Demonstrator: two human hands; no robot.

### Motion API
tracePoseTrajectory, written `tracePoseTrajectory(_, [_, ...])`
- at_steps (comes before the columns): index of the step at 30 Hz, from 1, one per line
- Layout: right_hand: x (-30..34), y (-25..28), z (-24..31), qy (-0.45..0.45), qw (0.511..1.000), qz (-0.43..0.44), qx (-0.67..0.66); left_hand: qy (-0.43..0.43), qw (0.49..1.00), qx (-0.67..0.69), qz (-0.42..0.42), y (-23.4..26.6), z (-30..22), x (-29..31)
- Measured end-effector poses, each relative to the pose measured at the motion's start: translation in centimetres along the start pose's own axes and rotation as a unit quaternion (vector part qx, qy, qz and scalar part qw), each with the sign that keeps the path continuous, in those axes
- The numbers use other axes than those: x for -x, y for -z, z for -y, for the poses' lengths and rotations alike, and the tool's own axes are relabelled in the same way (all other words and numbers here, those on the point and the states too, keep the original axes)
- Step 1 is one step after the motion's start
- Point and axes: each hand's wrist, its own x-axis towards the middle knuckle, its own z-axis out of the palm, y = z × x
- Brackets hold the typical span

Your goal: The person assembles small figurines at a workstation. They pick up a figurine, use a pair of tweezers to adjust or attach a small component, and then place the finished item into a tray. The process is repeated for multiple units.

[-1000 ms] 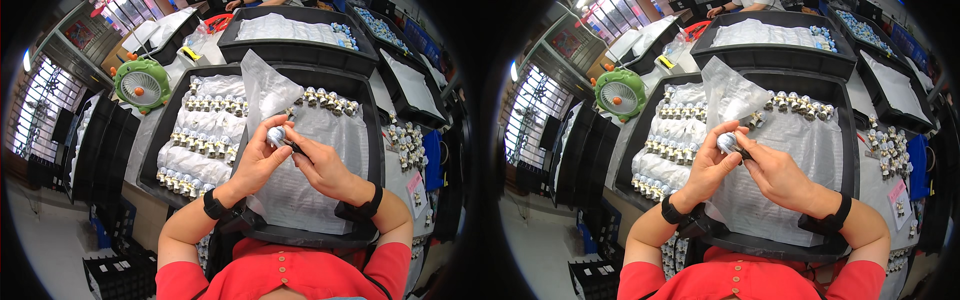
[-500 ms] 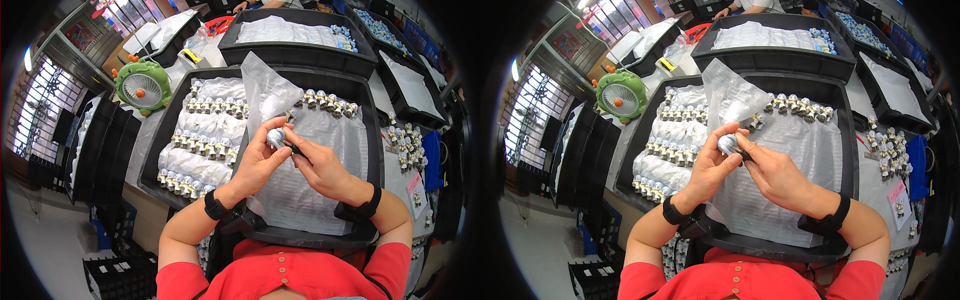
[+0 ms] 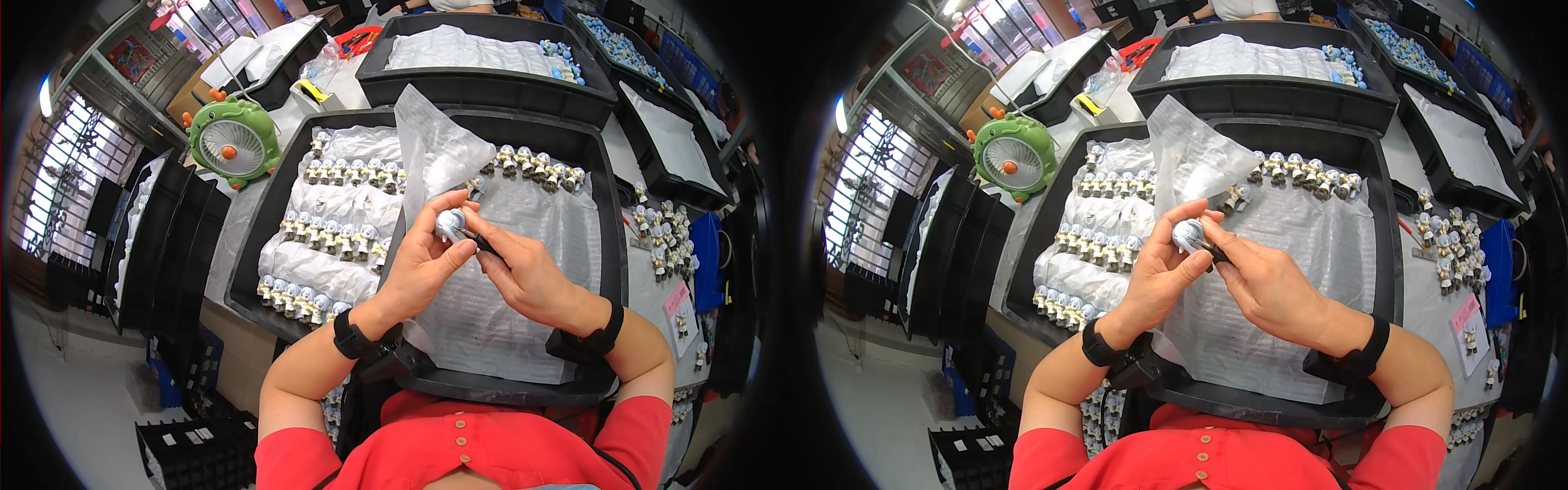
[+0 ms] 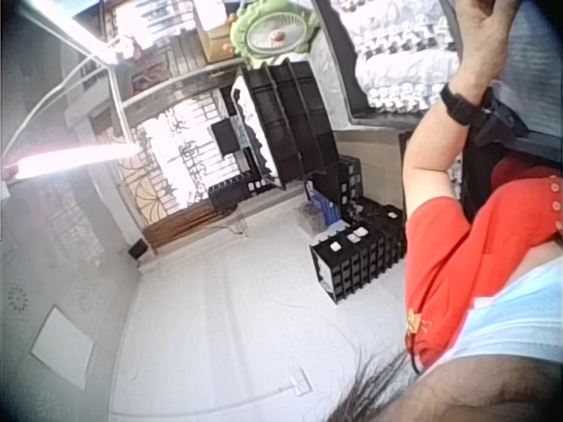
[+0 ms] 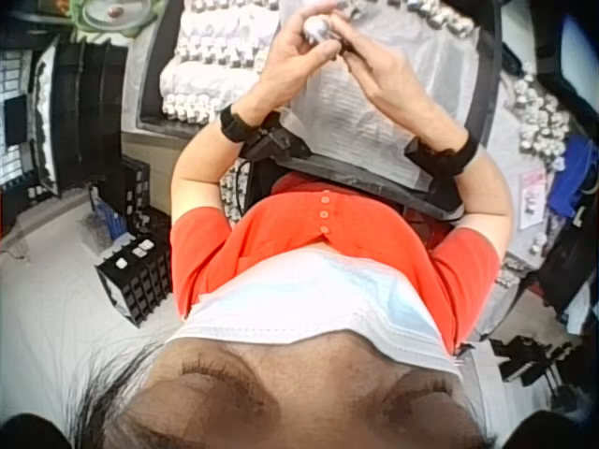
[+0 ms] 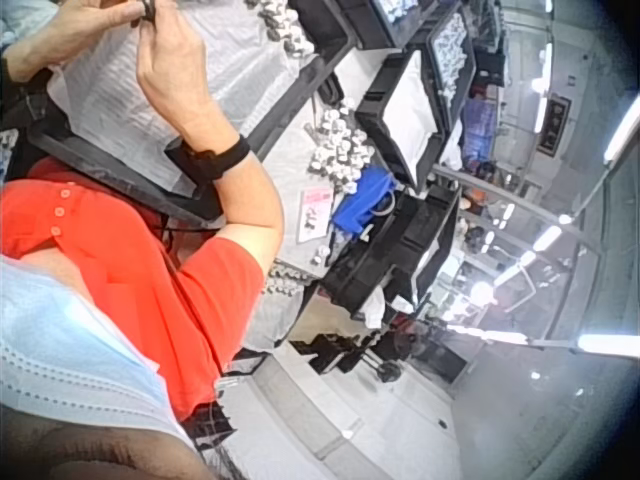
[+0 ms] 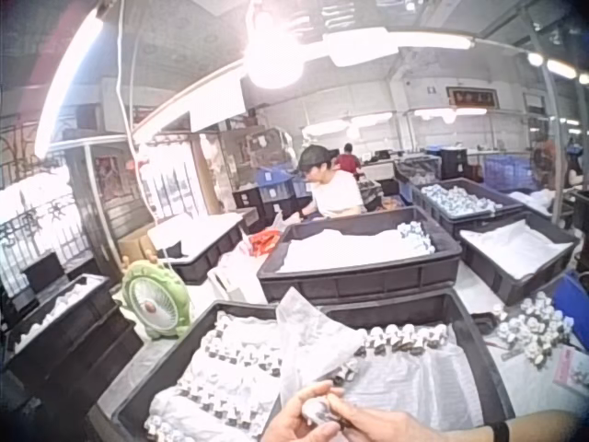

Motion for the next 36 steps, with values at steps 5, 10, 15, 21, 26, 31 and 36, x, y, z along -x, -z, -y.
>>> tracePoseTrajectory(5, [0.0, -0.1, -0.1, 0.002, 1.000, -0.008, -0.006, -0.003, 1.000, 0.011, 0.000, 0.0, 0.0, 0.0])
tracePoseTrajectory(10, [-0.1, -0.3, -0.4, -0.070, 0.996, -0.010, -0.062, 0.018, 1.000, 0.021, -0.008, -0.2, -0.2, 0.0])
tracePoseTrajectory(15, [-0.1, -0.4, -0.8, -0.075, 0.994, -0.018, -0.079, 0.032, 0.999, 0.024, -0.013, -0.1, -0.1, 0.1])
tracePoseTrajectory(21, [-0.5, -0.1, -1.2, -0.166, 0.961, -0.046, -0.216, 0.027, 0.999, 0.032, -0.028, -0.2, -0.1, 0.2])
tracePoseTrajectory(26, [-0.8, 0.3, -2.4, -0.223, 0.934, -0.070, -0.269, 0.018, 0.999, 0.005, -0.048, 0.0, 0.2, 0.1])
tracePoseTrajectory(31, [-0.8, 0.1, -3.4, -0.294, 0.880, -0.060, -0.367, -0.009, 0.995, 0.021, -0.102, 0.2, 0.2, -0.2])
tracePoseTrajectory(36, [-0.9, -0.7, -4.0, -0.303, 0.890, -0.041, -0.337, -0.031, 0.992, 0.035, -0.119, 0.5, 0.2, -0.2])
